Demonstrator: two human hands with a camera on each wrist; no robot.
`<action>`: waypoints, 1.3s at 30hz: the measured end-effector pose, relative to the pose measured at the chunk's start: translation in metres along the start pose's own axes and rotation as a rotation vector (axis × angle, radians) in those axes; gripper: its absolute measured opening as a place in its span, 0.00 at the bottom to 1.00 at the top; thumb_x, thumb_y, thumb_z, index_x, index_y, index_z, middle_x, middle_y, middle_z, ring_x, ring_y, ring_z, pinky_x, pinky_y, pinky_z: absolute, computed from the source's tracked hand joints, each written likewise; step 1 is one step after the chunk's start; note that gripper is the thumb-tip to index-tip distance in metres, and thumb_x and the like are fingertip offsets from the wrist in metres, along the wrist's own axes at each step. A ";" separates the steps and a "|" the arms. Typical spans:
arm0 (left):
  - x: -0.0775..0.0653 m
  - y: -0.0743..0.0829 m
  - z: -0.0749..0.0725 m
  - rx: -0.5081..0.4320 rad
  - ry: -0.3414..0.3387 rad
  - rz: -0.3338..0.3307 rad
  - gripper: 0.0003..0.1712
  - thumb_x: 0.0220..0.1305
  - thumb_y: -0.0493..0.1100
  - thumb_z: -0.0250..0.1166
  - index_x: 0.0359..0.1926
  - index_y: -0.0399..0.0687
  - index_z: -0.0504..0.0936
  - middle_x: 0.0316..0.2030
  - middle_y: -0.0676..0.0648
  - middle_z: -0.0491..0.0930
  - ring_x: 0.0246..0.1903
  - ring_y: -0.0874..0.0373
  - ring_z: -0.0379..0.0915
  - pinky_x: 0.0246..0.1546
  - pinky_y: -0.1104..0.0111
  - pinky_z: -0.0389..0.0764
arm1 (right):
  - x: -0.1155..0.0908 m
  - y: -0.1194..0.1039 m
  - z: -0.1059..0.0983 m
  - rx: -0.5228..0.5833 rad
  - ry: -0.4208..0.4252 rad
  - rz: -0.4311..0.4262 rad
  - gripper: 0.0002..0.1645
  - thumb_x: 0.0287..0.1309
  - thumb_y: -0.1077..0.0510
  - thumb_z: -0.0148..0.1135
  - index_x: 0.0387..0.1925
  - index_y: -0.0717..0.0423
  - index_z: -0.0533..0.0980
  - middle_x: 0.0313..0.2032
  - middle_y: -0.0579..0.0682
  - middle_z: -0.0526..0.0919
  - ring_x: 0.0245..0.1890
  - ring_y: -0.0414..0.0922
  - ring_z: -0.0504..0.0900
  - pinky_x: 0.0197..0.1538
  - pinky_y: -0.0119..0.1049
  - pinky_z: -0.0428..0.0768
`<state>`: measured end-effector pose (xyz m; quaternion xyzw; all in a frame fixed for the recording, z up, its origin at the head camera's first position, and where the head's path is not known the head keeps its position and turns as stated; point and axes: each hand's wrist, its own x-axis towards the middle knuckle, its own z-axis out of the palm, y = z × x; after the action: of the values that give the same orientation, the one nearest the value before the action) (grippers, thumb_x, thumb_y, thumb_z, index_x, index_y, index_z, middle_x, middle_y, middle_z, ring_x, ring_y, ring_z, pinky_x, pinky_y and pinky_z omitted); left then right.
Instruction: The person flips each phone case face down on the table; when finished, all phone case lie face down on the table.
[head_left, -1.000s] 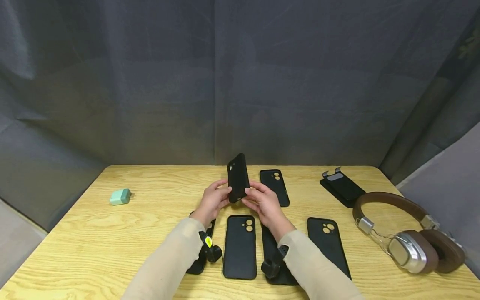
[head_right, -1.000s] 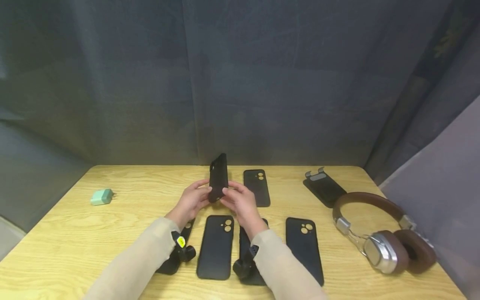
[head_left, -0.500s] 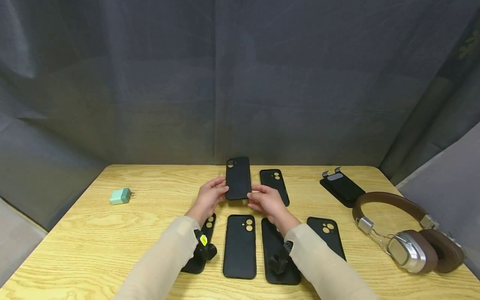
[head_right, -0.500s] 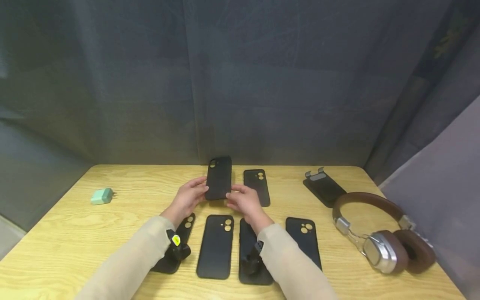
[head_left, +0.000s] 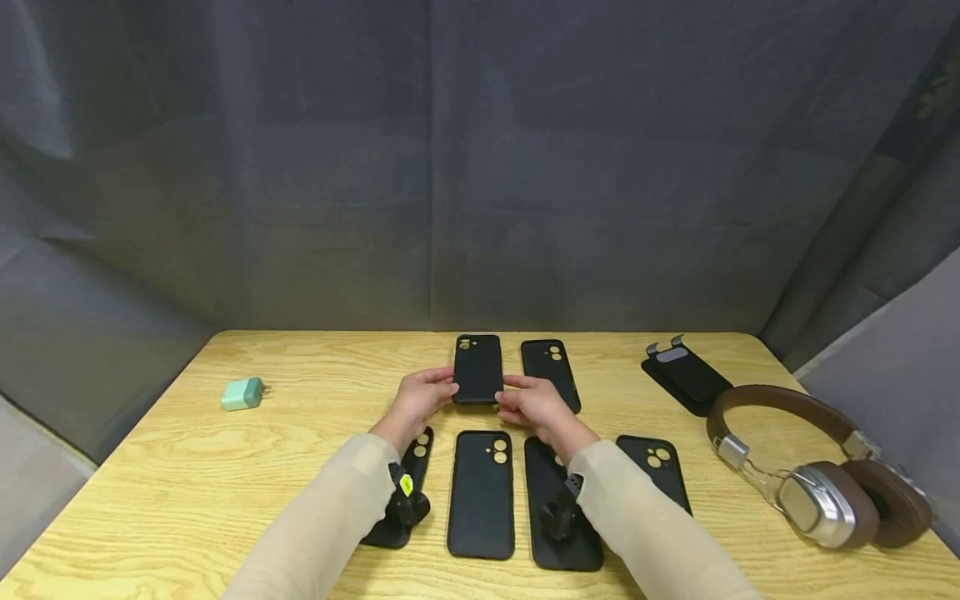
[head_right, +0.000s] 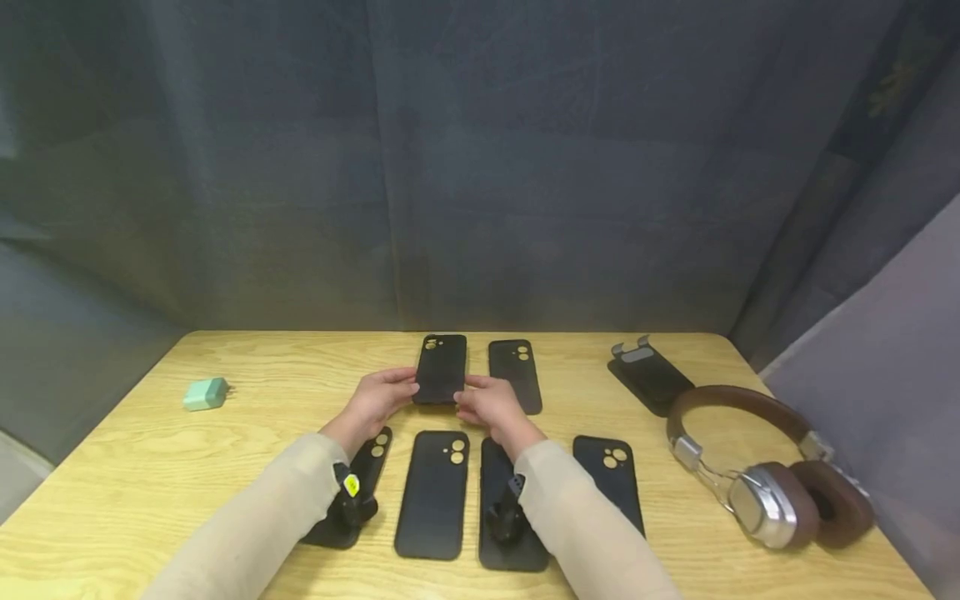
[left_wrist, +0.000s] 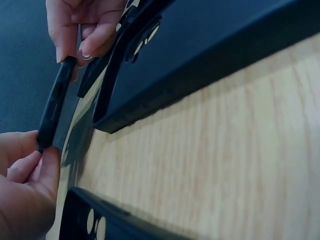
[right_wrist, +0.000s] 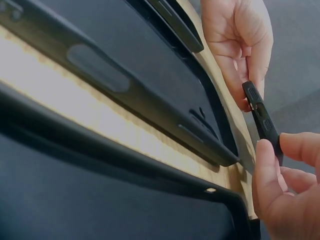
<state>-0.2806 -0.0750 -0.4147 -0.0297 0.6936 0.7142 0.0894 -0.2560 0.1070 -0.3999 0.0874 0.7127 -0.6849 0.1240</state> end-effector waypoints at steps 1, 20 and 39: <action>0.000 0.000 0.000 0.005 0.001 -0.007 0.22 0.61 0.28 0.56 0.58 0.29 0.70 0.56 0.32 0.70 0.56 0.42 0.69 0.57 0.59 0.70 | 0.001 0.000 0.000 0.000 -0.004 0.005 0.30 0.58 0.68 0.56 0.62 0.67 0.64 0.49 0.67 0.76 0.30 0.42 0.81 0.38 0.34 0.82; -0.003 0.001 0.006 0.300 0.033 -0.002 0.22 0.61 0.29 0.57 0.58 0.32 0.72 0.54 0.35 0.73 0.56 0.45 0.68 0.54 0.60 0.73 | 0.011 0.003 0.003 -0.245 0.015 0.085 0.32 0.58 0.67 0.58 0.64 0.64 0.63 0.45 0.61 0.80 0.20 0.36 0.78 0.27 0.28 0.79; -0.001 0.002 0.008 0.430 0.040 0.000 0.24 0.59 0.29 0.59 0.58 0.37 0.73 0.54 0.38 0.74 0.55 0.47 0.71 0.50 0.61 0.75 | 0.005 0.001 0.011 -0.372 0.074 0.068 0.32 0.57 0.67 0.58 0.64 0.63 0.63 0.34 0.56 0.80 0.14 0.36 0.74 0.22 0.27 0.77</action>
<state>-0.2796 -0.0666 -0.4125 -0.0240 0.8316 0.5490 0.0799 -0.2601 0.0956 -0.4031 0.1121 0.8277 -0.5331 0.1349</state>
